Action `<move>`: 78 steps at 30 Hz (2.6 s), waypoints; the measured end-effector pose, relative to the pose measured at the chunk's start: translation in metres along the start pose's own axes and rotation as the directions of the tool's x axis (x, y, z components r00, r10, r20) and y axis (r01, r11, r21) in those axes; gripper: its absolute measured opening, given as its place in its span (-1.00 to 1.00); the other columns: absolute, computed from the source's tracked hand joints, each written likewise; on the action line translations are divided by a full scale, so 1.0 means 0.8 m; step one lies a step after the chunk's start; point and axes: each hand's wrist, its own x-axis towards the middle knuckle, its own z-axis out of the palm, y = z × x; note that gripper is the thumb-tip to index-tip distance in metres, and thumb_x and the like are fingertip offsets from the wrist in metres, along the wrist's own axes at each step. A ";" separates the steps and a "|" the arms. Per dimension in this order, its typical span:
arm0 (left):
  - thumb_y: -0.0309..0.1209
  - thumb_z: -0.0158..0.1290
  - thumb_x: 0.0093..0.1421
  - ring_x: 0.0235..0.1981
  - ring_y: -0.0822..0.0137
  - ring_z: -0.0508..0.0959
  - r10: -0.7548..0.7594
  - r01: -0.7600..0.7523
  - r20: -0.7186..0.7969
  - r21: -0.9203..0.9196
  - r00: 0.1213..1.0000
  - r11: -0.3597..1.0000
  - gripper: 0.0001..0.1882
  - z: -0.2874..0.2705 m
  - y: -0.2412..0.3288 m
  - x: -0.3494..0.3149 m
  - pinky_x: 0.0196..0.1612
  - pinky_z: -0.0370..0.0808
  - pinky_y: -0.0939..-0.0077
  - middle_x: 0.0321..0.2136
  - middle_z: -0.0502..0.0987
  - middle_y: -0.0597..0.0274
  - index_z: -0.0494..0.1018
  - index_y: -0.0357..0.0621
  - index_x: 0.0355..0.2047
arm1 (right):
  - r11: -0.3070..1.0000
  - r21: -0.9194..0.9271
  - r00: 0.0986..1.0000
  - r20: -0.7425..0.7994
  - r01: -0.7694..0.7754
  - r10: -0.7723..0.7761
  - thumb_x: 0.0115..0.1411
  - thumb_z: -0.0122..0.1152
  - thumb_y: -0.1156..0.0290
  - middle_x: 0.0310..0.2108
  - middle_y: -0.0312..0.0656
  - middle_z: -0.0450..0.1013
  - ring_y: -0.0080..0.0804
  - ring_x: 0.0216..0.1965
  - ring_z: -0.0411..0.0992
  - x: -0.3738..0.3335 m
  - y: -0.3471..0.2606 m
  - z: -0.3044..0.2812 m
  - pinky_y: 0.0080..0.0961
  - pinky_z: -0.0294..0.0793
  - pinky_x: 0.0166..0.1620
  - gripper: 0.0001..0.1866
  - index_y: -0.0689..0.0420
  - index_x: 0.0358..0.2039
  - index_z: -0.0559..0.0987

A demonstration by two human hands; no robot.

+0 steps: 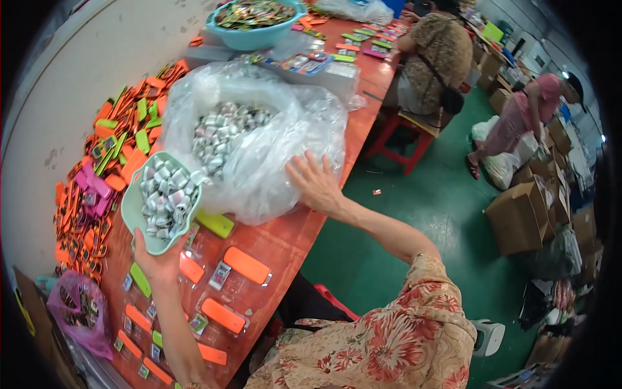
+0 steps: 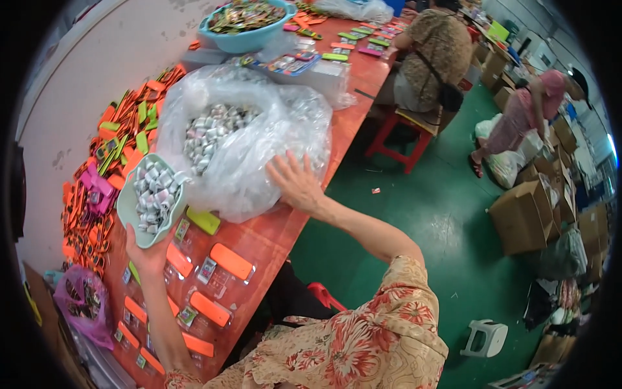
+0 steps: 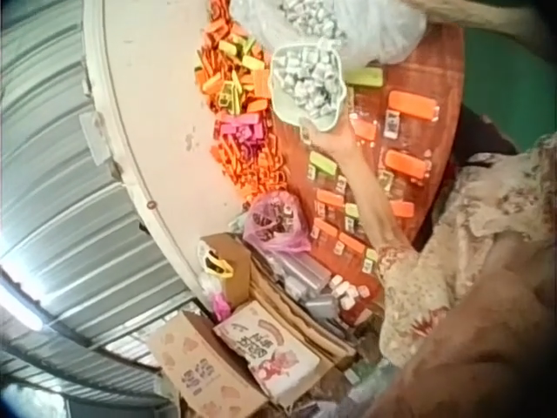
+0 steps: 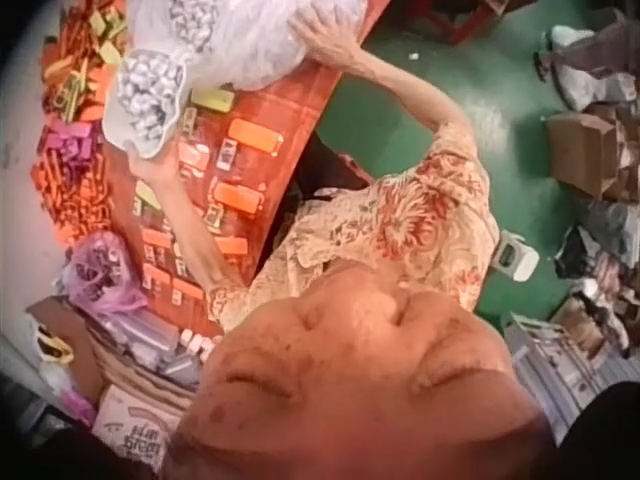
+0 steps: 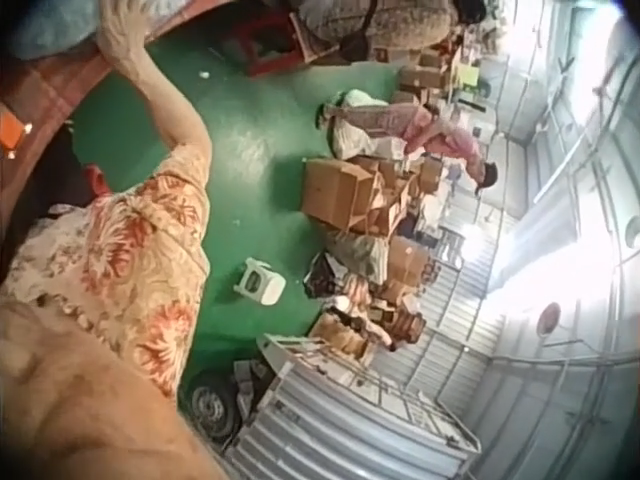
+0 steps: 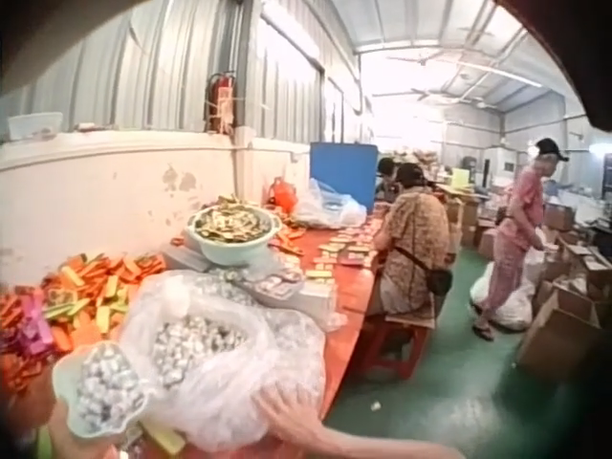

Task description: Packaging small electronic components or products into clear cases and then into larger boxes.

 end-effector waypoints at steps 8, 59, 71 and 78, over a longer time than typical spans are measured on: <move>-0.08 -0.23 0.14 0.08 0.02 0.15 0.059 -0.058 -0.087 0.023 0.994 0.998 -0.42 -0.006 0.007 -0.022 -0.01 0.19 -0.06 0.09 0.10 0.11 -0.01 -0.04 0.12 | 0.989 0.054 0.949 -0.292 0.139 -0.117 -0.25 0.08 0.37 -0.52 -0.25 0.26 -0.32 -0.39 0.25 0.058 0.047 0.021 -0.36 0.16 -0.30 -0.76 0.00 -0.45 0.38; -0.20 -0.21 0.15 0.04 0.13 0.22 0.110 -0.134 -0.175 -0.133 0.978 0.982 -0.48 -0.033 -0.003 -0.093 0.08 0.12 0.11 0.03 0.21 0.13 0.06 -0.14 0.08 | 0.981 0.092 0.866 0.460 0.172 -0.195 -0.10 -0.04 0.47 -0.58 0.00 0.40 -0.07 -0.43 0.39 0.168 -0.002 -0.037 -0.28 0.35 -0.35 -0.88 0.22 -0.61 0.46; -0.16 -0.20 0.13 0.01 0.07 0.24 0.104 -0.136 -0.234 -0.124 0.967 0.983 -0.48 -0.046 -0.006 -0.085 0.02 0.15 0.00 -0.01 0.25 0.10 0.12 -0.20 0.03 | 0.906 0.424 0.774 0.568 0.015 -0.279 -0.06 -0.01 0.36 -0.51 -0.07 0.42 -0.12 -0.40 0.38 0.155 0.027 -0.038 -0.32 0.33 -0.35 -0.82 0.11 -0.42 0.47; -0.18 -0.20 0.13 0.03 0.05 0.22 0.098 -0.143 -0.300 -0.132 0.949 0.981 -0.49 -0.056 -0.005 -0.091 0.06 0.09 -0.04 0.01 0.24 0.08 0.12 -0.17 0.05 | 0.899 0.356 0.952 0.064 0.257 -0.298 -0.05 0.10 0.42 -0.30 -0.12 0.38 -0.16 -0.26 0.35 0.174 0.011 -0.037 -0.31 0.31 -0.25 -0.82 0.10 -0.36 0.47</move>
